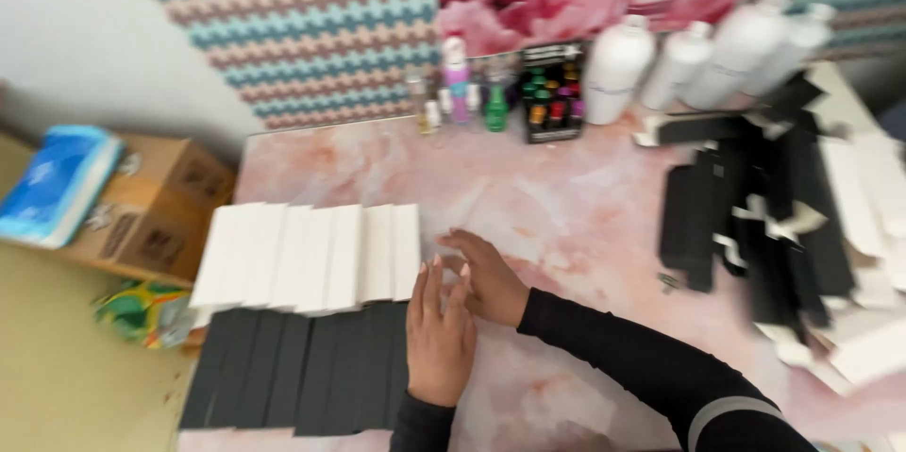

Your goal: The person is manually folding flat-packed white cardboard into small boxes, likely for perfume packaging.

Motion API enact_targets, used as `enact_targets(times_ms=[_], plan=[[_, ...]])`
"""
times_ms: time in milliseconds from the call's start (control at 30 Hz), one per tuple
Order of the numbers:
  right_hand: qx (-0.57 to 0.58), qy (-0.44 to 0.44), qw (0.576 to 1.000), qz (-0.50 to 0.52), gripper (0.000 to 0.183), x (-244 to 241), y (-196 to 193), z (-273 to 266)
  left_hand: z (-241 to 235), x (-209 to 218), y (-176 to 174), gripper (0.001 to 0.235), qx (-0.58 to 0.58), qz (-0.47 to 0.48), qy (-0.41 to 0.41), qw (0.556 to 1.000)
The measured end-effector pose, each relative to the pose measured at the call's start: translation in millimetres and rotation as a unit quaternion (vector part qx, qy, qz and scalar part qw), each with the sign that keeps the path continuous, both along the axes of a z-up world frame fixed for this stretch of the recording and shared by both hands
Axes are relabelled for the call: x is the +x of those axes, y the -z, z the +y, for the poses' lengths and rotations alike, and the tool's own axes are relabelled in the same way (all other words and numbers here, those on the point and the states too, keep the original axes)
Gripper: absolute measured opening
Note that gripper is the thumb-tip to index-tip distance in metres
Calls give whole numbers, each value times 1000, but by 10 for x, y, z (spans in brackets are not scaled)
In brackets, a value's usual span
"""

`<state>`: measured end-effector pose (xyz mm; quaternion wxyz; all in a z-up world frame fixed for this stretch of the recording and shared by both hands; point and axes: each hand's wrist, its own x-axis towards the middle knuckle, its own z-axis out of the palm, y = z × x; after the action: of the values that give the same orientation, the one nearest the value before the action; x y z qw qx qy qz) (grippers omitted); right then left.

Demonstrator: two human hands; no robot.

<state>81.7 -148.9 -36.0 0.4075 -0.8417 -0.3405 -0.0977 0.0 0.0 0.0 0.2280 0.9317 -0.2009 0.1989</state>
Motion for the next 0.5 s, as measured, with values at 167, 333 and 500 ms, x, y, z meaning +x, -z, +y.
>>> enact_targets(times_ms=[167, 333, 500], plan=[[-14, 11, 1000, 15, 10, -462, -356, -780, -802, -39, 533, 95, -27, 87, 110, 990], [-67, 33, 997, -7, 11, -783, 106, -1487, -1305, -119, 828, 91, -33, 151, 227, 962], [-143, 60, 984, 86, 65, -931, 470, -1723, -1435, -138, 849, 83, 47, 176, 243, 953]])
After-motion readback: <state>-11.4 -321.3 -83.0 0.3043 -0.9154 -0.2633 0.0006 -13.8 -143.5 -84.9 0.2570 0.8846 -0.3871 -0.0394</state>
